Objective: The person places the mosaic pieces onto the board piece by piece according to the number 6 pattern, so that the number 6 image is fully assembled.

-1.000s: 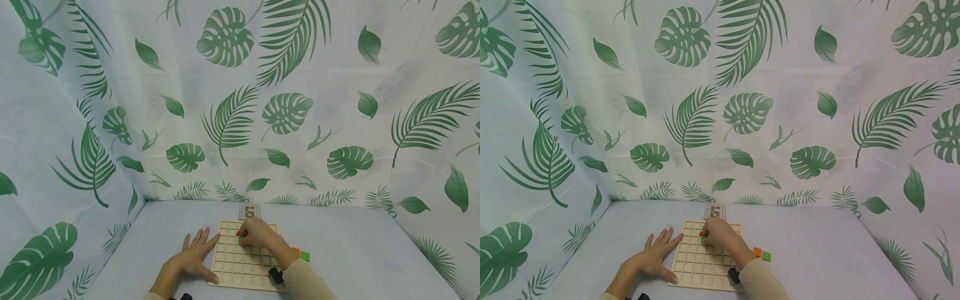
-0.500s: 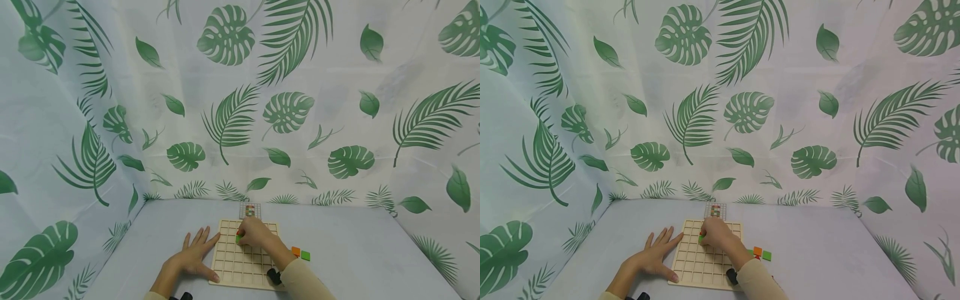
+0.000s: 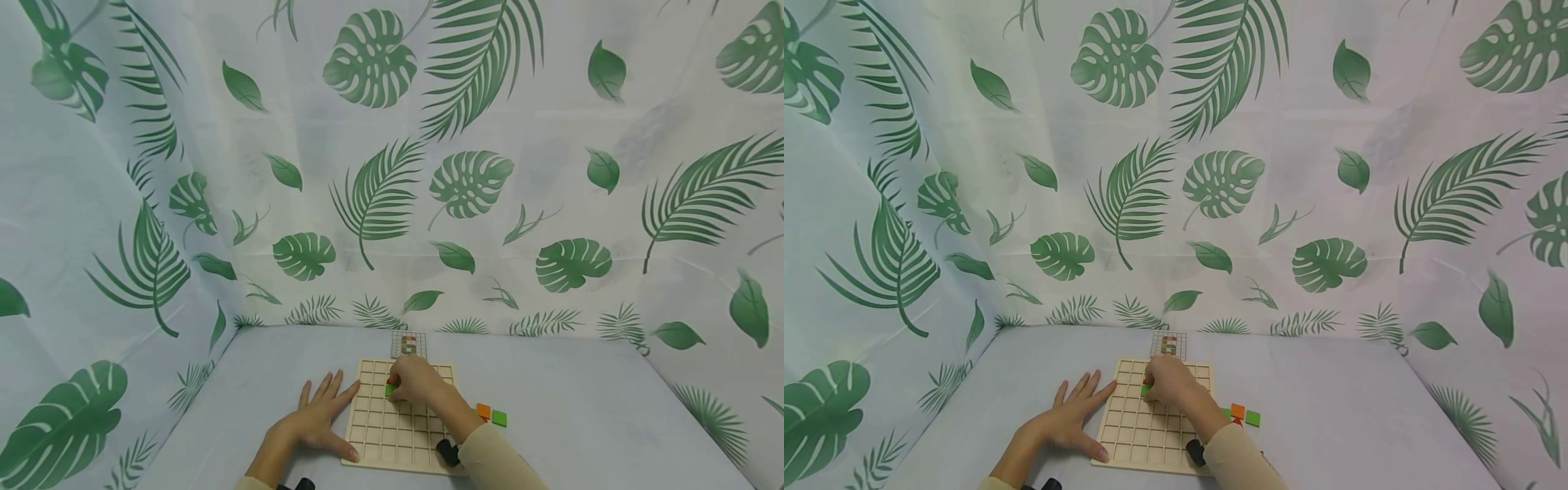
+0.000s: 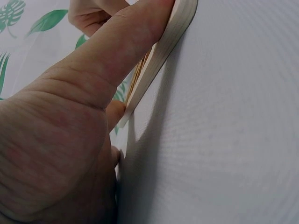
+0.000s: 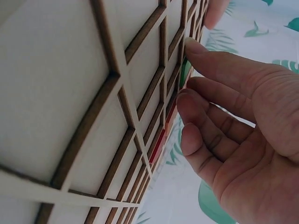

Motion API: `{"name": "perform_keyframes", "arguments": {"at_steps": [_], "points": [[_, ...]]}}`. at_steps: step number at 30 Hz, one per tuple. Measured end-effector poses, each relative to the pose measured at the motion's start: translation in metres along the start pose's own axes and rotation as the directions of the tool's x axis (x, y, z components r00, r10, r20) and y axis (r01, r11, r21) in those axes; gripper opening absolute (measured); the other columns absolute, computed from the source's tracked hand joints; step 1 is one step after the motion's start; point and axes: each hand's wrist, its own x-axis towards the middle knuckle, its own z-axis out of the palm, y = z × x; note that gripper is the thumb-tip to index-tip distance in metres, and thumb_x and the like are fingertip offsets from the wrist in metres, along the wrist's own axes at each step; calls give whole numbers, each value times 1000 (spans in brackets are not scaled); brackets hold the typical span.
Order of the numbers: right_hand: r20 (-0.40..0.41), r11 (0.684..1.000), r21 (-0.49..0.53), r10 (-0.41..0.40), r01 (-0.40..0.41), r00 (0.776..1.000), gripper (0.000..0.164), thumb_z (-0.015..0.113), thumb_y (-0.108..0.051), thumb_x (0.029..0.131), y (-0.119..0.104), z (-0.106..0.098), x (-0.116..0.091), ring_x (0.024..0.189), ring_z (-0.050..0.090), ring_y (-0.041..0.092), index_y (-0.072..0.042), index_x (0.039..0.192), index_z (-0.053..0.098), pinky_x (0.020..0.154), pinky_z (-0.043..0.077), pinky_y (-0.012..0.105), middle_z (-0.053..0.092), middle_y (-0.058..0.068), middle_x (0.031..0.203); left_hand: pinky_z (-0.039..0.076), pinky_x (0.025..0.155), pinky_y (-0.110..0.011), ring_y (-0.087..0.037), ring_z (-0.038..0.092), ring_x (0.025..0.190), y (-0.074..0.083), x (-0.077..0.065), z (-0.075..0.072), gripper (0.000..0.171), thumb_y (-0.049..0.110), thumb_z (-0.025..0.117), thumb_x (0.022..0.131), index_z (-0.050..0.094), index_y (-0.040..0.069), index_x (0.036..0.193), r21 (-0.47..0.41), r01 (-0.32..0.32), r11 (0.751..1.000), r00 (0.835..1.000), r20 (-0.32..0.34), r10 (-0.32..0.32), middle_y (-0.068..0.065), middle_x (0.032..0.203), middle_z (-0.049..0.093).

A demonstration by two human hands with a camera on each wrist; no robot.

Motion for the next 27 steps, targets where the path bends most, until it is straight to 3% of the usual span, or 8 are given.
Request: {"name": "perform_keyframes", "arguments": {"at_steps": [10,17,21,27], "points": [[-6,999,38,2,-2,1000,20,93,-17,77,1,-5,-6,66,59,7,-6,87,80,60,52,25,73,-2,77,-10,120,-77,-43,-3,162,1,0,2,134,77,87,58,27,27,166,-17,9,1000,1000,-1,-9,-22,175,5],[-73,997,80,2,4,997,15,87,-12,82,7,-10,-20,76,64,12,-5,93,80,67,55,31,76,3,88,-11,120,-77,-43,-3,162,-1,1,4,134,77,88,57,27,27,166,-26,10,1000,1000,1,-10,-21,175,5],[-108,995,96,33,-23,994,23,87,-14,83,11,-14,-30,76,60,13,-4,102,79,66,52,32,75,5,92,-10,120,-77,-43,-2,162,0,1,3,134,78,87,57,27,27,166,-17,9,1000,1000,1,-9,-21,175,5],[-164,990,141,44,-20,986,34,86,-17,85,25,-19,-43,88,69,23,-2,114,76,69,56,31,76,10,110,-10,121,-77,-44,-2,162,1,0,1,133,77,87,59,26,27,166,-12,9,1000,1000,-1,-9,-21,175,5]]}}
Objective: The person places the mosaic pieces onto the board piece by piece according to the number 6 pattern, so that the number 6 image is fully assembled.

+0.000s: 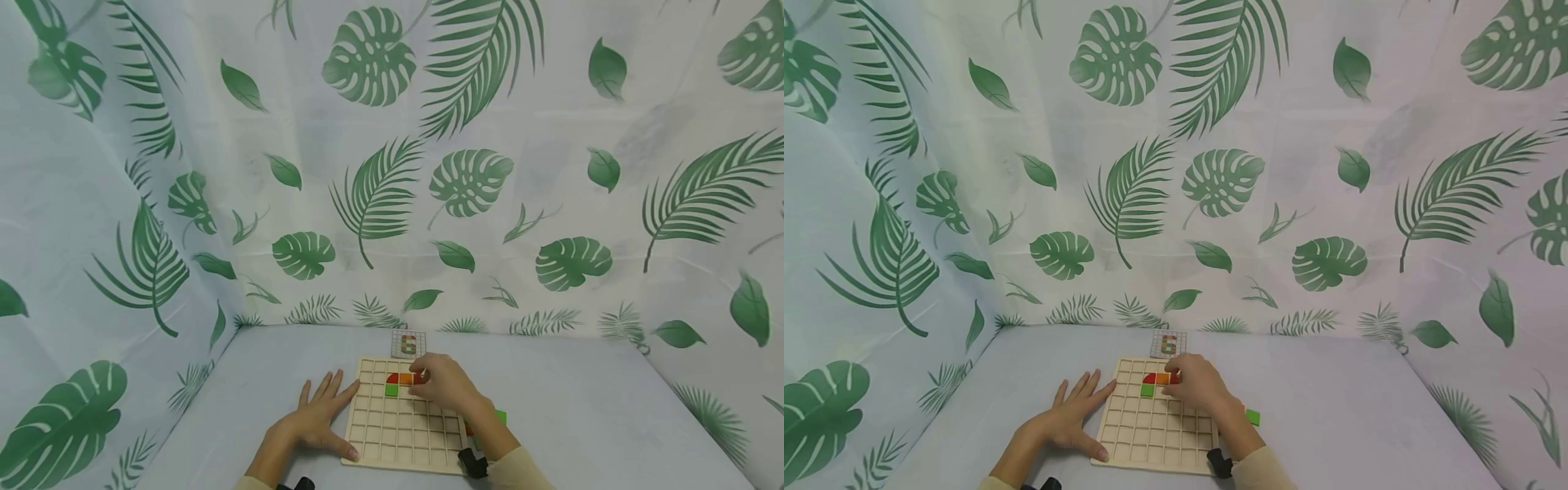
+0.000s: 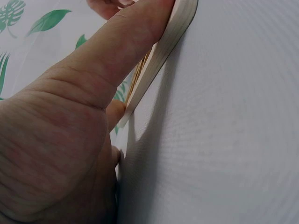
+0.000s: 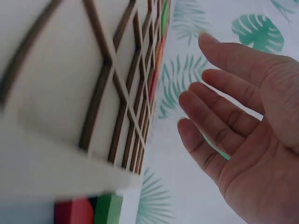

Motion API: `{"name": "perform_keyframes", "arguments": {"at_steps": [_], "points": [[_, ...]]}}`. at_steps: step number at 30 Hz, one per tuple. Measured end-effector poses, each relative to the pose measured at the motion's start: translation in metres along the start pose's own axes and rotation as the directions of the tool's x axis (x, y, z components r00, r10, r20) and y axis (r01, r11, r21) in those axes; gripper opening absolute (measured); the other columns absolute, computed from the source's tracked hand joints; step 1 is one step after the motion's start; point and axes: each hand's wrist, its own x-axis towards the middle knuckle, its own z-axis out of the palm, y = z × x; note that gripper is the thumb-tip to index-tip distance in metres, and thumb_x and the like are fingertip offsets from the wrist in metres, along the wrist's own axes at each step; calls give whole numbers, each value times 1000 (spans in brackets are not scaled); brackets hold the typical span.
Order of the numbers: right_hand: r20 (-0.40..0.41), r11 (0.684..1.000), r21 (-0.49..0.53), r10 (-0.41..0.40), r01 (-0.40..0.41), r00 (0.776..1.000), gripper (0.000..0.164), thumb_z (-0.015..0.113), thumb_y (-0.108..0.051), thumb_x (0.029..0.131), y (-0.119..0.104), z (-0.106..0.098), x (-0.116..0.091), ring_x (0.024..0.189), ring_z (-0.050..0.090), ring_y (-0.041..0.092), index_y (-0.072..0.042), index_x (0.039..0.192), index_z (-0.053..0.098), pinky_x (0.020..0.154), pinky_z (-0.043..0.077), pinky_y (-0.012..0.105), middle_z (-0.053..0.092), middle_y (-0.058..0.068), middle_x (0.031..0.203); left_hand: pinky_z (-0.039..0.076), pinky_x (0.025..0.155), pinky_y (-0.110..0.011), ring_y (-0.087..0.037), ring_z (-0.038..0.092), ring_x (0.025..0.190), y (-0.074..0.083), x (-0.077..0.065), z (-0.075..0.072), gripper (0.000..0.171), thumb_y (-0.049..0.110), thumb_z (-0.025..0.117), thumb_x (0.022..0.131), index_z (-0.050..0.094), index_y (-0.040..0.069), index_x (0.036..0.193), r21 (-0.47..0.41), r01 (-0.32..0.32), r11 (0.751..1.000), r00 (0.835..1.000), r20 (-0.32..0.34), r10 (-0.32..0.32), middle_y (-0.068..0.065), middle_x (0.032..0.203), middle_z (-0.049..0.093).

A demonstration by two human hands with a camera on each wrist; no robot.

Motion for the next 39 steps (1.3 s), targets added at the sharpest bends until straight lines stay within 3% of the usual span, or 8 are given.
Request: {"name": "perform_keyframes", "arguments": {"at_steps": [8,14,24,34,39], "points": [[-23,997,51,58,-56,998,35,84,-17,88,13,-21,-10,96,68,27,-4,120,75,77,58,37,74,12,117,-12,121,-75,-43,-3,162,-2,1,0,134,78,86,58,26,29,166,0,0,1000,1000,4,0,-20,175,3],[18,992,60,115,-116,993,35,83,-19,89,23,-35,-15,99,66,26,-5,121,74,81,57,39,74,11,119,-12,120,-76,-42,-4,162,-3,1,0,134,78,86,58,25,29,166,0,-2,1000,1000,-4,2,-20,175,3],[80,983,53,174,-178,981,30,87,-16,84,38,-52,-22,91,63,17,-6,111,77,72,56,30,76,6,106,-11,121,-76,-43,-3,162,2,-1,-2,134,78,87,57,27,27,166,-7,12,1000,1000,-8,-12,-20,175,5],[144,975,56,207,-217,968,30,86,-7,82,51,-62,-31,88,63,17,-6,111,79,76,57,34,76,4,102,-12,120,-75,-43,-3,162,3,-2,-1,135,76,88,56,27,26,166,-16,-3,1000,1000,-18,3,-21,175,4],[159,958,64,268,-281,950,30,88,-8,80,57,-66,-35,88,63,17,-10,110,80,74,58,33,76,2,102,-12,120,-76,-43,-3,162,3,-2,-1,135,76,88,57,27,26,166,-14,-7,1000,1000,-18,7,-21,175,4]]}}
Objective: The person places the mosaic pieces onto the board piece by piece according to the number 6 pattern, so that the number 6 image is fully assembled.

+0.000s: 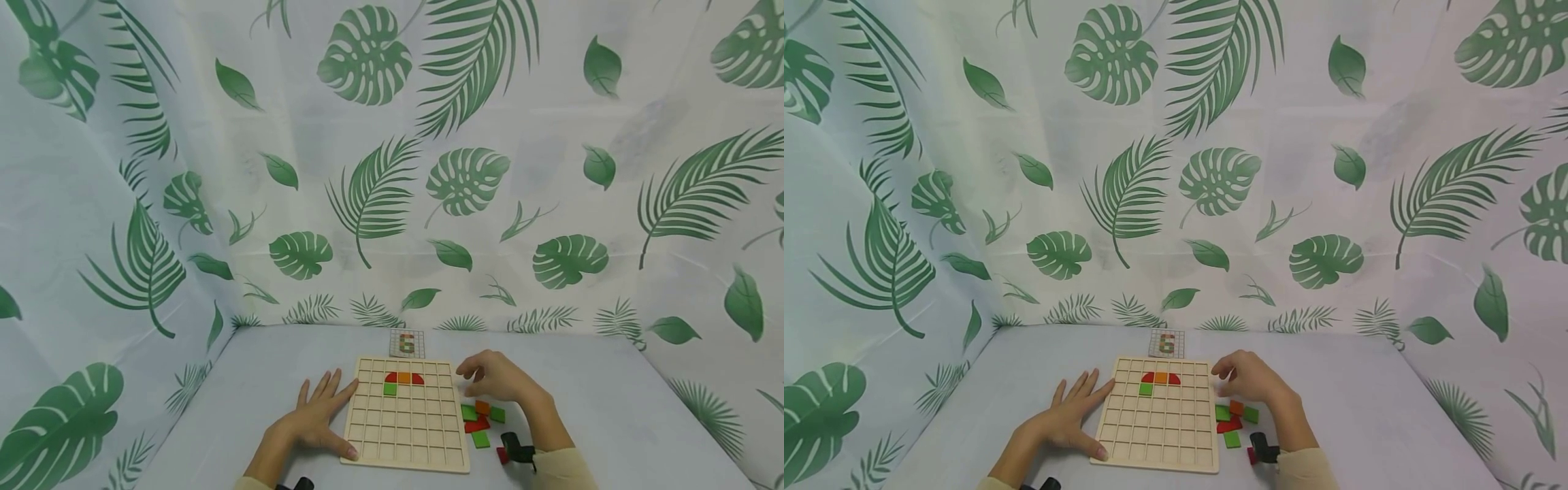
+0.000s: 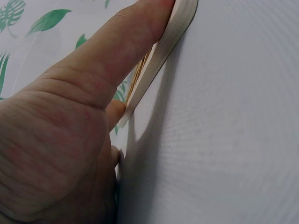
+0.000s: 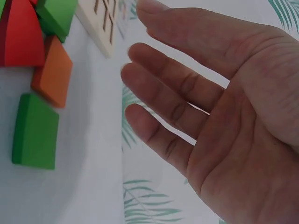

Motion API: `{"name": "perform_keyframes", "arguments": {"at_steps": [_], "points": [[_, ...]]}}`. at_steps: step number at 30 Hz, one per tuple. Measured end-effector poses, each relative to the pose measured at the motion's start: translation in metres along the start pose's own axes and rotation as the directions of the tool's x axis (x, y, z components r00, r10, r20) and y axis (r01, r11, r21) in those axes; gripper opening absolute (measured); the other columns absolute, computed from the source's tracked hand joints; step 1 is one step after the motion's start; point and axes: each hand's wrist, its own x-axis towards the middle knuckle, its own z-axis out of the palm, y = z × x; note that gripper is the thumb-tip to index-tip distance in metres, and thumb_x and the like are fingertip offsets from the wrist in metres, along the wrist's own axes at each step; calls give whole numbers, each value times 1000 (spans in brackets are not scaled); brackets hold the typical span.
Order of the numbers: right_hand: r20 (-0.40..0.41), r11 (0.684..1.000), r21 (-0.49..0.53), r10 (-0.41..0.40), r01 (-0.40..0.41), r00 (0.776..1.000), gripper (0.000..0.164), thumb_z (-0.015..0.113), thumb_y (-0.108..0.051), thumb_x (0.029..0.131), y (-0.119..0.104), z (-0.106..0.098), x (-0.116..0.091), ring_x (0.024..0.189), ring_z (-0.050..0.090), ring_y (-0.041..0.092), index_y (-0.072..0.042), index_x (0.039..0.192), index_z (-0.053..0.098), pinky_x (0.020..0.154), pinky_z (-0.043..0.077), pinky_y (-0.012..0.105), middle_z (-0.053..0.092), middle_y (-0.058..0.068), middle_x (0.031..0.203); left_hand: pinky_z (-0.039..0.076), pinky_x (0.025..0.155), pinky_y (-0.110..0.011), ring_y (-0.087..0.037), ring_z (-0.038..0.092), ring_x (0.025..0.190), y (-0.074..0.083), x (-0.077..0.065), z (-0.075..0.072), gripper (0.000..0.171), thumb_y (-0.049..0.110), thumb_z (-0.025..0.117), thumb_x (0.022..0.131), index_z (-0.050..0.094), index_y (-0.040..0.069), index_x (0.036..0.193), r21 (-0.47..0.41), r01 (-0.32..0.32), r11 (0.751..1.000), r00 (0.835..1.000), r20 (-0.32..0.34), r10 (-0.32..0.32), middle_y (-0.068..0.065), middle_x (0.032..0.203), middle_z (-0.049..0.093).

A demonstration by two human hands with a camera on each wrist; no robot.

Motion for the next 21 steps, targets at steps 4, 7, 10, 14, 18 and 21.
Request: {"name": "perform_keyframes", "arguments": {"at_steps": [4,7,10,14,18,21], "points": [[5,1000,16,23,-24,1000,29,87,-8,81,4,-4,-2,88,63,18,-11,109,81,75,58,34,76,2,104,-12,121,-75,-43,-3,162,1,0,-1,135,77,88,56,27,27,166,5,8,1000,1000,1,-8,-20,175,4],[17,999,23,31,-31,999,25,87,-7,81,7,-7,-4,87,63,18,-12,105,81,74,57,35,76,2,102,-12,121,-75,-43,-3,162,1,0,-1,135,76,88,56,27,27,166,2,13,1000,1000,3,-13,-20,175,4],[30,998,23,49,-50,998,22,86,-5,80,10,-8,-5,86,62,18,-12,101,82,73,56,35,76,1,98,-12,121,-75,-43,-3,162,1,1,-1,135,77,88,57,27,27,166,0,14,1000,1000,7,-14,-20,175,4],[50,996,21,86,-87,995,21,86,-4,79,14,-9,-7,85,61,18,-14,97,82,72,55,35,75,-1,95,-12,121,-75,-42,-3,162,0,2,0,134,78,87,57,27,28,166,3,19,1000,1000,15,-19,-20,175,4],[63,994,18,104,-106,993,22,88,-5,78,17,-9,-8,85,61,18,-16,96,82,72,55,36,73,-2,94,-12,121,-75,-42,-3,162,-1,3,1,134,78,86,57,27,28,166,5,24,1000,1000,18,-24,-19,175,4],[68,994,16,106,-107,992,21,88,-5,77,19,-9,-9,86,60,19,-16,95,82,72,54,36,73,-1,93,-12,121,-75,-42,-4,162,-1,3,1,135,78,87,56,27,28,166,1,23,1000,1000,18,-23,-20,175,4]]}}
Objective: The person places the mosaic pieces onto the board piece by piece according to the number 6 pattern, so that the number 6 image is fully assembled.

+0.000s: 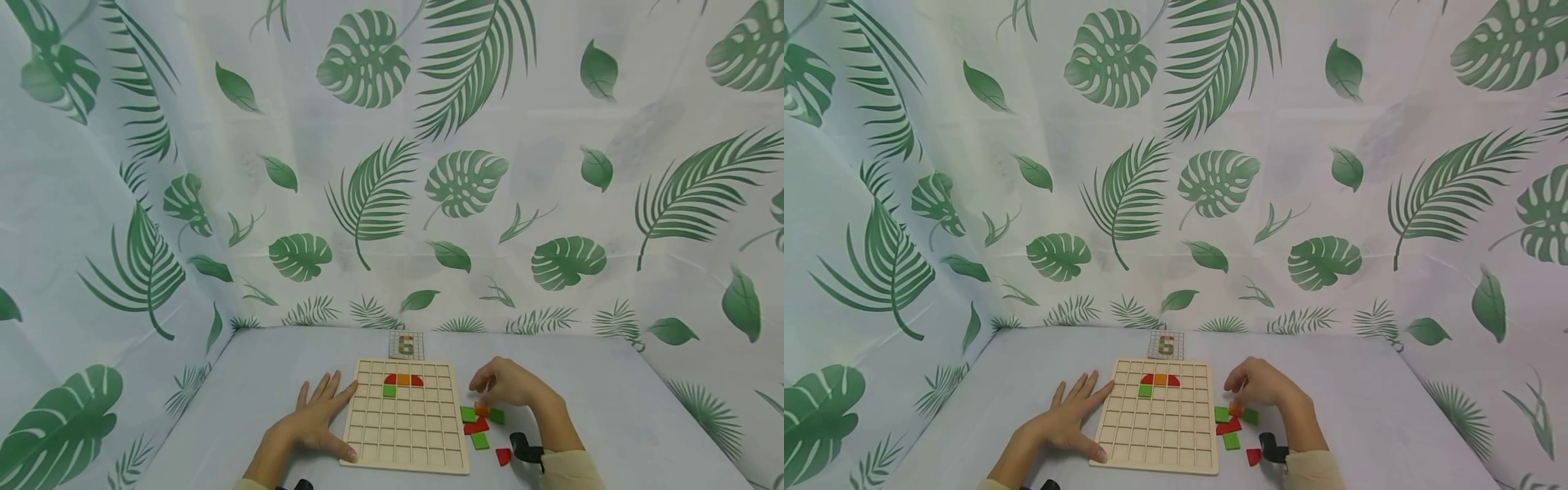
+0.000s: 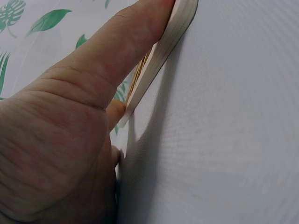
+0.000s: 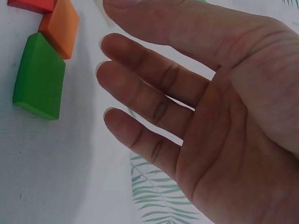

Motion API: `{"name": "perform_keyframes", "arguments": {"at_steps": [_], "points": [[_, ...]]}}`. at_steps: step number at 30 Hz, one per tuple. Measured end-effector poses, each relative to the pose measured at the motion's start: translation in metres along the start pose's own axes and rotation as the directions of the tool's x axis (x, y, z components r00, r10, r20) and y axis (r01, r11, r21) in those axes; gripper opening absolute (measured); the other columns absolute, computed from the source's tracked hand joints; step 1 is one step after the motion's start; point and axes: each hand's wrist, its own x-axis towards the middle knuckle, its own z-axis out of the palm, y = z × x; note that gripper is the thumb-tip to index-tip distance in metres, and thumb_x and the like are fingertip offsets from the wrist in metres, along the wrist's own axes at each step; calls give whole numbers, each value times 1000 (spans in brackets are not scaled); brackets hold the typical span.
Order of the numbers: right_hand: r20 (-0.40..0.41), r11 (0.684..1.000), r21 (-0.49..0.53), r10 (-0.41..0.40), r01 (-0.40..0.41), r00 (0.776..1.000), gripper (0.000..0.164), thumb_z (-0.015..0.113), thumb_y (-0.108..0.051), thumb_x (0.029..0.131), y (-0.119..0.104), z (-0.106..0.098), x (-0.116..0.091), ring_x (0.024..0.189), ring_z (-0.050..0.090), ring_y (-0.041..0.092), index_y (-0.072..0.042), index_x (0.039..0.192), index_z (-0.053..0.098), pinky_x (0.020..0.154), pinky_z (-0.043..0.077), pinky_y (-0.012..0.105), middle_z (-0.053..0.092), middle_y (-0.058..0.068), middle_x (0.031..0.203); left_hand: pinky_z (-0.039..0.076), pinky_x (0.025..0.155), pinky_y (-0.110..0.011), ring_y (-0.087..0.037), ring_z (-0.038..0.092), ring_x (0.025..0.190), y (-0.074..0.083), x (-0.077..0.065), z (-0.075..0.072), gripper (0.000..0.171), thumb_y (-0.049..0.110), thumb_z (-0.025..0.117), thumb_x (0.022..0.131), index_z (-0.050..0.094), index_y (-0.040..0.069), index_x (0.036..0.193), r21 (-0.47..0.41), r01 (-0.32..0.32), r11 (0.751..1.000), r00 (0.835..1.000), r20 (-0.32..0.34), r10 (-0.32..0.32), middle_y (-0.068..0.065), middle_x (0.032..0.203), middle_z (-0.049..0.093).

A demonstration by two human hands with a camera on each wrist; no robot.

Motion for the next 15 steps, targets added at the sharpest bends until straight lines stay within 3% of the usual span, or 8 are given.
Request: {"name": "perform_keyframes", "arguments": {"at_steps": [15], "points": [[104,996,12,-89,88,991,20,87,2,75,13,-1,-1,76,59,20,-13,87,81,66,50,35,72,1,80,-11,121,-75,-42,-3,163,2,-1,-1,134,78,86,56,27,28,166,9,3,1000,1000,-4,-3,-19,175,5]]}}
